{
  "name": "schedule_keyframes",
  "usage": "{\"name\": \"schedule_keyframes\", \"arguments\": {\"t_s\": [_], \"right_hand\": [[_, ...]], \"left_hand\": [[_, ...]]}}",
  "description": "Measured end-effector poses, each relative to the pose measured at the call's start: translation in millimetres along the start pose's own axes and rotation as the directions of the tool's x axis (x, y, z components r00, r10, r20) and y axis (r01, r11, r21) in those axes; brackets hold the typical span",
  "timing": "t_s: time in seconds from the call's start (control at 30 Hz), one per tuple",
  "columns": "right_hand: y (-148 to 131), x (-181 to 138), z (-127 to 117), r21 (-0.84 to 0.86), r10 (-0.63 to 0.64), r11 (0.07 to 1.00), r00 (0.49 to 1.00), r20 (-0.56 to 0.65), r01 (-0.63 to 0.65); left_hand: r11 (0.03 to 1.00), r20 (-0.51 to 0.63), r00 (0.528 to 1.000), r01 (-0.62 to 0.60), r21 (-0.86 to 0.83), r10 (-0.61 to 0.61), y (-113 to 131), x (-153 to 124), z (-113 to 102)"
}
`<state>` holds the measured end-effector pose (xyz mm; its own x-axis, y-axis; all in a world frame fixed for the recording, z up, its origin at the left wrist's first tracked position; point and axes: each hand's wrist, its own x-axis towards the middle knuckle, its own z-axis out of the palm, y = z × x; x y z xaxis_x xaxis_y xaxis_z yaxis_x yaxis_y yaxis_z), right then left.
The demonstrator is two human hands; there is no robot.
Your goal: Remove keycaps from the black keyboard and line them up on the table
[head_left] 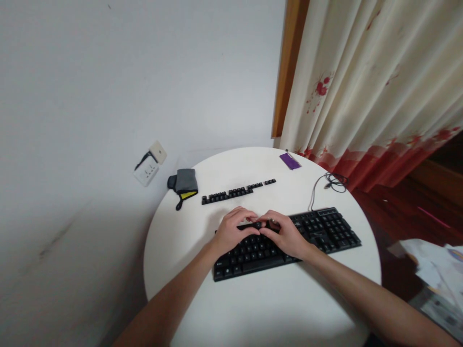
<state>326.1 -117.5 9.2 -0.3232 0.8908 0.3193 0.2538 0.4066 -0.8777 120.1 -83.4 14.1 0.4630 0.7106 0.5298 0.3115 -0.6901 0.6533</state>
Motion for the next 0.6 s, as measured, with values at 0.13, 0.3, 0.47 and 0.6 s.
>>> {"name": "schedule_keyframes", "arguments": {"t_s": [0.13,0.3,0.47,0.6], "right_hand": [[-1,12,-5,-0.076,0.009,0.997,0.999,-0.043,-0.012],[21,54,-18,-0.301,0.01,0.953,0.995,-0.103,-0.041],[50,83,-25,-0.472,0.15,0.869,0.988,-0.036,-0.149],[50,90,-18,-0.487,0.176,0.86,0.984,0.003,-0.152]], "left_hand": [[1.0,-0.011,1.0,0.008,0.001,-0.008,-3,0,-3],[0.99,-0.182,0.973,0.142,-0.002,-0.14,-7,2,-10],[0.968,-0.343,0.913,0.248,0.042,-0.219,-23,5,-23],[0.942,-0.393,0.874,0.331,0.05,-0.286,-43,6,-31]]}}
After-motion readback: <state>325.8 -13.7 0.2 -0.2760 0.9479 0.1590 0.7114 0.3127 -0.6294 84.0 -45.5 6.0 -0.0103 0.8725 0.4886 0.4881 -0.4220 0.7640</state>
